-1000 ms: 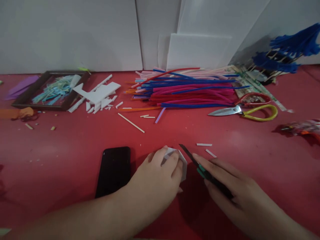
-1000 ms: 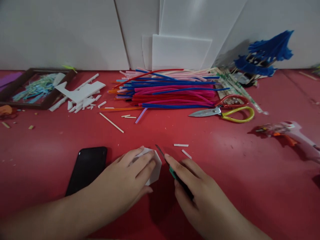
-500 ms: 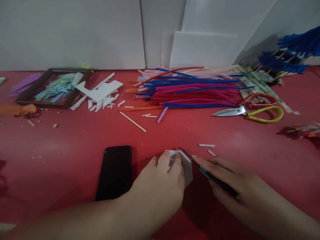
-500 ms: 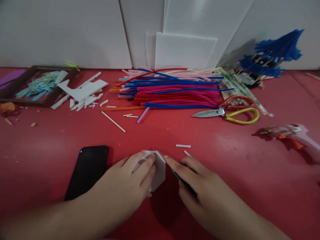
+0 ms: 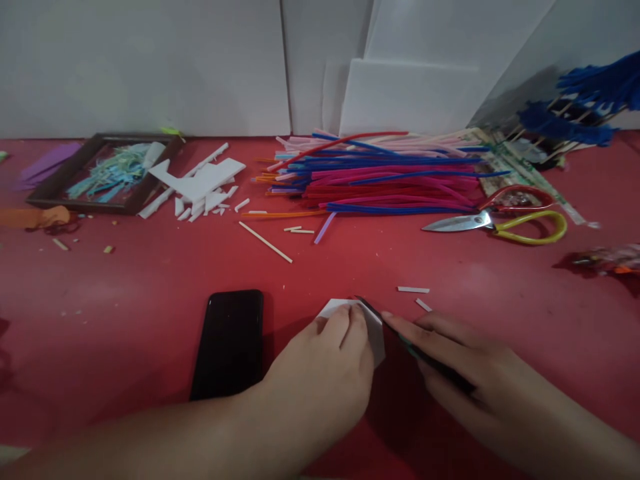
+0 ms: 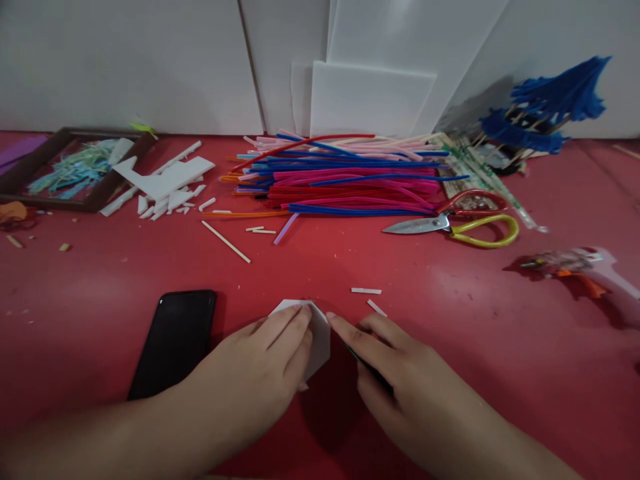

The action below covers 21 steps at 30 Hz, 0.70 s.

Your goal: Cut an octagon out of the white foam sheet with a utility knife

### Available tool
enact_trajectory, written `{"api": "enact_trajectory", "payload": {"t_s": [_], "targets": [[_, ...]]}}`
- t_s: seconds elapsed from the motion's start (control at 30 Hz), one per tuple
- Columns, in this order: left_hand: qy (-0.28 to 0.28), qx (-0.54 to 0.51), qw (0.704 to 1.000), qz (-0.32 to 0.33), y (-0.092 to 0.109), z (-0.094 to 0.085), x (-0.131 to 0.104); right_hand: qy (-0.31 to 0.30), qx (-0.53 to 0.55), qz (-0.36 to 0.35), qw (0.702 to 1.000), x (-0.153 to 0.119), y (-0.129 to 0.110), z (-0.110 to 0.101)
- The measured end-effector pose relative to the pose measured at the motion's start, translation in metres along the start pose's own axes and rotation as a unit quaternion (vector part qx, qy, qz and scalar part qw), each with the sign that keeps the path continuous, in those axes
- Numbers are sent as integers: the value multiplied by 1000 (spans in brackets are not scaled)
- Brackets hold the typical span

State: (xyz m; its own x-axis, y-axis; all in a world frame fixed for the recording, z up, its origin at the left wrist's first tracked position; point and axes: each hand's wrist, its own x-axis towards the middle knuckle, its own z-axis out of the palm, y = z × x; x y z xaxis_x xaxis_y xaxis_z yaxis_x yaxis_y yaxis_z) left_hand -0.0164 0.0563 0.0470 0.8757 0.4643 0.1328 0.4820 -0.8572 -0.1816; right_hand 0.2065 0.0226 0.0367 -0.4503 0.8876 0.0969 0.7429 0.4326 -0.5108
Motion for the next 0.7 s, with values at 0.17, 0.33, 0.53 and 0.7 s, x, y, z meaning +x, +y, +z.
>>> {"api": "enact_trajectory", "payload": {"t_s": [0.17, 0.33, 0.53, 0.7], "targets": [[7, 4, 1000, -4, 1, 2, 0, -8, 5, 12, 1000, 0, 0, 3], [4, 2, 1000, -9, 1, 2, -1, -7, -1, 23, 1000, -3, 1, 5], [-1, 2, 1000, -4, 2, 1, -1, -15, 6, 13, 1000, 0, 1, 1], [-9, 9, 1000, 2, 2, 3, 0, -16, 8, 12, 1000, -1, 1, 1]]}}
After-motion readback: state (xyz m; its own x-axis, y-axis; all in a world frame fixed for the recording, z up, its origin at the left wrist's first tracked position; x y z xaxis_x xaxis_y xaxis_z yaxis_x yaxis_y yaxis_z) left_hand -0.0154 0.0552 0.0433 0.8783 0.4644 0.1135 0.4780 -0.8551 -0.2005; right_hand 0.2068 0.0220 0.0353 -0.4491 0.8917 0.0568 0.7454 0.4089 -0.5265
